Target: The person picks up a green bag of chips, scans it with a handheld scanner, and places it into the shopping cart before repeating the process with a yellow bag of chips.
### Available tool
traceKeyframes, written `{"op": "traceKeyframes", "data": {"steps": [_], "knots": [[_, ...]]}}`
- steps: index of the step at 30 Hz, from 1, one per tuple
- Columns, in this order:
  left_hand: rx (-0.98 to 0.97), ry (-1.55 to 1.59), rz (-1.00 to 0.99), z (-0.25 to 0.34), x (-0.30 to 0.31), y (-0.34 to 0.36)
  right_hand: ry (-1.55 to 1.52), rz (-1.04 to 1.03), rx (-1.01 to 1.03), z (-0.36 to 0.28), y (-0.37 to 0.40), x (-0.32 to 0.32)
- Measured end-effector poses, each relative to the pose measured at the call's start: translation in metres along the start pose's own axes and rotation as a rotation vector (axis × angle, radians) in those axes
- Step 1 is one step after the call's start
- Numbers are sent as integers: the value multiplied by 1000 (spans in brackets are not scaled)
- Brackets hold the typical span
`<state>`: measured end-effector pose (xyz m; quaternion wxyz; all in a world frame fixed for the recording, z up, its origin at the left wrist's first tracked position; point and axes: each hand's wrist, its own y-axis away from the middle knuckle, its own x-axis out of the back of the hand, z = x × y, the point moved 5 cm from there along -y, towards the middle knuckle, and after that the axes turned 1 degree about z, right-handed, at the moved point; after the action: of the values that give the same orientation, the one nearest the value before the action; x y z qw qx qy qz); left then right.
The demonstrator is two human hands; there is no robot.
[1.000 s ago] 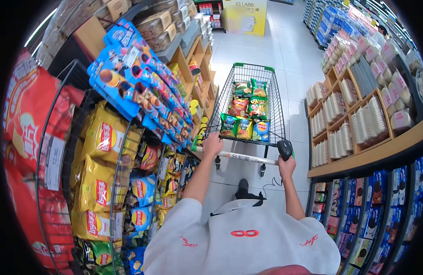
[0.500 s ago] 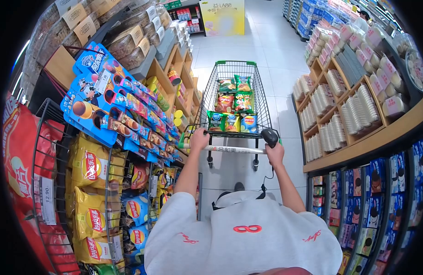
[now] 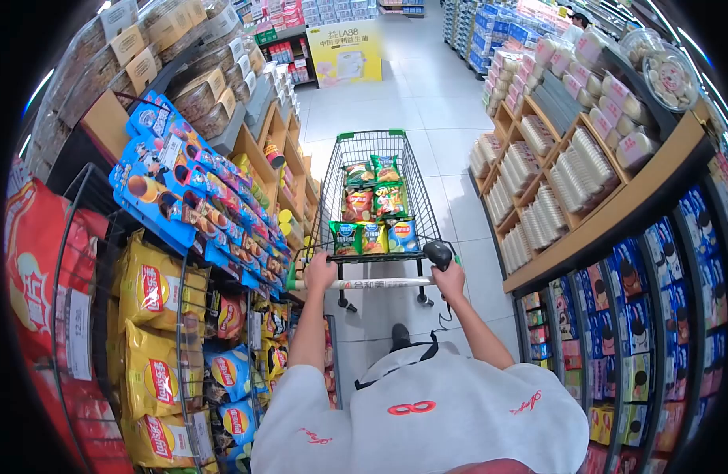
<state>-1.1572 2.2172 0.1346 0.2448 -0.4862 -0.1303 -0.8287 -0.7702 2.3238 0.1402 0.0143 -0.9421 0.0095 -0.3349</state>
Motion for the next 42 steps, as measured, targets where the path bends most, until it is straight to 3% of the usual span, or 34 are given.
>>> {"op": "traceKeyframes", "data": {"steps": [8,18,31,33,35,40,42], "knots": [[34,-7,10,-11,11,92,-67,57,84,17,83,30],[10,17,152,-27,32,227,-43,-116,79,50,182,64],[80,-55,171,-38,37,365,-20,-306,148,81,272,109],[135,-44,147,-38,35,384,-2,-348,222,81,285,117],[197,-64,72,-40,32,401,-86,-412,160,84,301,123],[201,-185,271,-42,17,457,-118,-518,141,110,326,133],[231,-185,265,-39,12,481,-162,-539,128,122,338,142]]}}
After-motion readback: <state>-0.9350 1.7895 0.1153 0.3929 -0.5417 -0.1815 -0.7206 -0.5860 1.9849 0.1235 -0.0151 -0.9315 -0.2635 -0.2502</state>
